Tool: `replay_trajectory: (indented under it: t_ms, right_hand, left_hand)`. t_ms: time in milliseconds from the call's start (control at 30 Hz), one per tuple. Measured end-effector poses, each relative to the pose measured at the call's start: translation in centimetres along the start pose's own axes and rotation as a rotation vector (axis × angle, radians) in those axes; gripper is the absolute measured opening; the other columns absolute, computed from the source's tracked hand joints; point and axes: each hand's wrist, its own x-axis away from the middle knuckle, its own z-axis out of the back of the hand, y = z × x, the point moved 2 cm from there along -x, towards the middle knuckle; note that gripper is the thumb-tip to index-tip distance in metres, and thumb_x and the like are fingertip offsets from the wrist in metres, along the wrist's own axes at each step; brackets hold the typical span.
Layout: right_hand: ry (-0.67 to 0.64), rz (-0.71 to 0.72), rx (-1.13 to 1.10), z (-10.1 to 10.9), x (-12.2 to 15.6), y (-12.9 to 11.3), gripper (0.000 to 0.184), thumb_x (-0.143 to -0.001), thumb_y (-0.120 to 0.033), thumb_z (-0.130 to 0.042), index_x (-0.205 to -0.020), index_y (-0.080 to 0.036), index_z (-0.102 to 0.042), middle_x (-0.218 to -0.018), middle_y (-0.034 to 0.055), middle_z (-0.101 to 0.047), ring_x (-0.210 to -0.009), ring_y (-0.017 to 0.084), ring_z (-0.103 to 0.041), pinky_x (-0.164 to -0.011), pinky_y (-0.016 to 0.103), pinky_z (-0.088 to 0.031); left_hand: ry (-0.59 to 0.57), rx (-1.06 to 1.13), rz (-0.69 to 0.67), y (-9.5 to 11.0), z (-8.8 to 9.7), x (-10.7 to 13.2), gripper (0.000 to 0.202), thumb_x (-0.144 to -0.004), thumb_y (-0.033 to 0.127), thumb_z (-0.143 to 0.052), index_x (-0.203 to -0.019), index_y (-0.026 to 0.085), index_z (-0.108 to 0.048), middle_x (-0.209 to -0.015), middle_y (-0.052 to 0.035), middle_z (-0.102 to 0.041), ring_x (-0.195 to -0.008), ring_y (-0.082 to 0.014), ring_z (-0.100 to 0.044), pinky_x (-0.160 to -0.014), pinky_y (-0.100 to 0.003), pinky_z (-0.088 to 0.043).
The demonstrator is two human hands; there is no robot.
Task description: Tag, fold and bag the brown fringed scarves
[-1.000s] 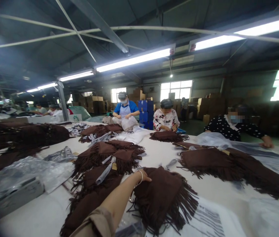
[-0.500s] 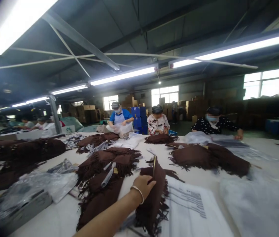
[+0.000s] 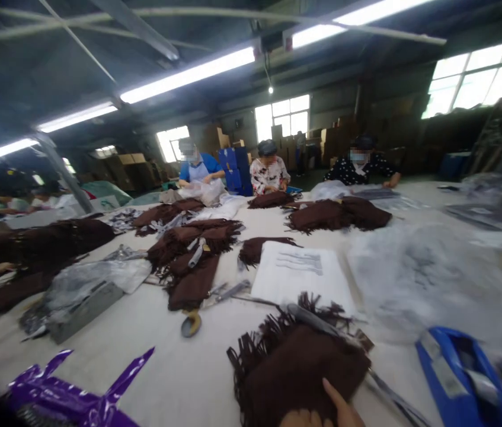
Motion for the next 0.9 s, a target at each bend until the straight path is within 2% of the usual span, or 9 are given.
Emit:
replay_trajectory:
  t_ms: [67,100,200,367,533,667,767,833,900]
  right_hand:
    - [0.043,-0.099,-0.14,0.0,1.2,0.8,0.063,-0.063,-0.057,-0.067,-0.11,-0.014,-0.061,-0.089,0.0101,-0.071,-0.089,0.033,-0.065,-0.072,0.044,-0.058]
    - [0.043,-0.153,-0.341,-0.4,1.8,1.0,0.062,-0.06,-0.048,-0.073,-0.107,-0.011,-0.06,-0.091,0.0116,-0.07,-0.09,0.033,-0.064,-0.077,0.043,-0.057]
    - [0.025,-0.165,-0.676,-1.5,2.6,0.6,0.058,-0.058,-0.03,-0.08,-0.108,-0.012,-0.058,-0.095,0.009,-0.07,-0.095,0.029,-0.063,-0.084,0.041,-0.054]
    - [-0.009,-0.123,-0.667,-1.8,3.6,-1.3,0.053,-0.062,-0.029,-0.079,-0.108,-0.012,-0.059,-0.096,0.0088,-0.07,-0.098,0.029,-0.062,-0.085,0.042,-0.053]
    - [-0.109,0.043,-0.302,-0.6,3.9,-7.7,0.052,-0.069,-0.034,-0.074,-0.114,-0.014,-0.057,-0.106,0.0082,-0.067,-0.1,0.027,-0.061,-0.093,0.041,-0.048]
    - [-0.23,0.343,0.178,-0.8,3.4,-17.3,0.047,-0.08,-0.038,-0.062,-0.122,-0.019,-0.053,-0.114,0.0067,-0.064,-0.104,0.027,-0.059,-0.091,0.041,-0.049]
    - [-0.216,0.684,0.683,-2.7,3.9,-23.9,0.044,-0.084,-0.032,-0.055,-0.126,-0.022,-0.051,-0.112,0.0047,-0.064,-0.1,0.027,-0.06,-0.091,0.042,-0.048]
    - [-0.194,0.86,0.993,-4.6,4.4,-25.3,0.046,-0.085,-0.025,-0.05,-0.131,-0.026,-0.046,-0.112,0.0033,-0.064,-0.099,0.027,-0.06,-0.09,0.044,-0.047]
    - [-0.199,0.982,1.194,-6.6,4.7,-23.2,0.055,-0.083,-0.011,-0.042,-0.136,-0.027,-0.039,-0.121,0.0034,-0.059,-0.106,0.027,-0.057,-0.092,0.043,-0.046]
  left_hand:
    - [-0.077,0.039,-0.036,1.1,-0.5,1.2,0.04,-0.073,0.029,-0.066,-0.11,0.016,-0.062,-0.106,-0.0225,-0.063,-0.105,-0.0376,-0.057,-0.08,-0.052,-0.05]
    - [-0.098,0.036,-0.051,1.1,-0.3,1.8,0.045,-0.074,0.029,-0.066,-0.116,0.013,-0.058,-0.116,-0.0224,-0.059,-0.115,-0.0387,-0.05,-0.089,-0.056,-0.046]
    - [-0.046,0.012,-0.085,-1.0,0.7,3.6,0.049,-0.08,0.023,-0.059,-0.128,0.019,-0.048,-0.138,-0.013,-0.042,-0.132,-0.0322,-0.031,-0.106,-0.055,-0.031]
    - [0.031,-0.008,-0.112,-4.8,0.7,7.2,0.057,-0.083,0.017,-0.053,-0.137,0.025,-0.035,-0.146,-0.0084,-0.03,-0.135,-0.0278,-0.025,-0.106,-0.054,-0.032]
    - [0.153,0.204,0.011,-5.7,2.0,8.7,0.048,-0.086,0.029,-0.05,-0.133,0.027,-0.041,-0.141,-0.0057,-0.04,-0.132,-0.0236,-0.033,-0.108,-0.046,-0.033]
    - [0.204,0.51,0.178,-6.2,4.6,8.1,0.042,-0.087,0.041,-0.049,-0.126,0.026,-0.051,-0.134,-0.0042,-0.049,-0.128,-0.0221,-0.04,-0.11,-0.041,-0.032]
    - [0.252,0.87,0.271,-6.7,6.0,7.2,0.042,-0.084,0.047,-0.052,-0.12,0.023,-0.058,-0.126,-0.007,-0.056,-0.123,-0.0238,-0.046,-0.109,-0.042,-0.032]
    - [0.258,1.178,0.349,-7.2,5.9,6.8,0.046,-0.082,0.048,-0.057,-0.118,0.019,-0.059,-0.122,-0.0113,-0.059,-0.118,-0.0261,-0.05,-0.105,-0.045,-0.035]
    - [0.261,1.457,0.459,-7.8,4.7,7.2,0.051,-0.077,0.047,-0.063,-0.117,0.016,-0.058,-0.119,-0.0152,-0.06,-0.115,-0.0277,-0.053,-0.102,-0.046,-0.037]
